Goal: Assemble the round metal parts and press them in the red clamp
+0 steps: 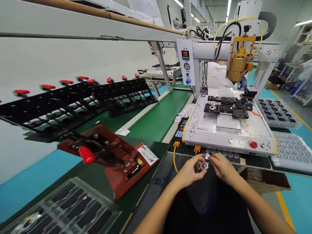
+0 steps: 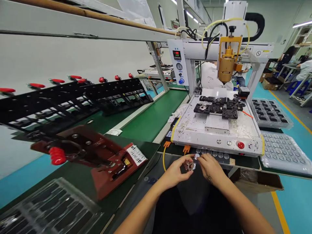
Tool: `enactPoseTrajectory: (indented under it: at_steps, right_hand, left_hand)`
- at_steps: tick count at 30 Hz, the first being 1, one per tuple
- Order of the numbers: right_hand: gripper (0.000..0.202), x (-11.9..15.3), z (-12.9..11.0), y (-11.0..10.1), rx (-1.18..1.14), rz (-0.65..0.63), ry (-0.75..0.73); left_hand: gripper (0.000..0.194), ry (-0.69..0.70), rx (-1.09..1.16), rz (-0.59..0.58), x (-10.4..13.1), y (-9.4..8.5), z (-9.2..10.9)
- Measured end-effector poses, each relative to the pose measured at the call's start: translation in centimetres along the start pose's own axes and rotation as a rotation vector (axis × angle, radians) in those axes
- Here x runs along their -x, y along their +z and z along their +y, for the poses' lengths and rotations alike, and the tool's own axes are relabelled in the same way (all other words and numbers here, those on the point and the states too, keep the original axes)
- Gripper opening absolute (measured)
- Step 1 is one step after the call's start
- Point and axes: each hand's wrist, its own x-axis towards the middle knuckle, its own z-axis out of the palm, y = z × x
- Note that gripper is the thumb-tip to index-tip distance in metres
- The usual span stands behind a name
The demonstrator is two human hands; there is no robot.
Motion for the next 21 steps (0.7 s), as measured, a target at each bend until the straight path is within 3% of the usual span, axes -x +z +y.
enactPoseTrajectory:
  at_steps: [2,5,14,21]
  right_hand:
    - [0.030,-0.9,0.6,2.2,0.048,0.021,0.045]
    - [0.027,-1.0,1.5,3.7,0.087,0.050,0.094]
    - [0.023,0.3,1.6,4.4,0.149,0.090,0.032]
    - [0.029,1.5,2.7,5.8,0.118,0.148,-0.065]
  left_hand:
    - [0.029,0.001,-0.008,-0.010,0.1,-0.3,-0.2]
    - [0.031,-0.010,-0.001,-0.031,0.4,-0.5,-0.4]
    - [0.031,-0.053,0.144,-0.146,-1.5,-0.2,-2.0]
    - [0.033,-0.062,0.005,-0.259,-1.6,-1.3,-2.4]
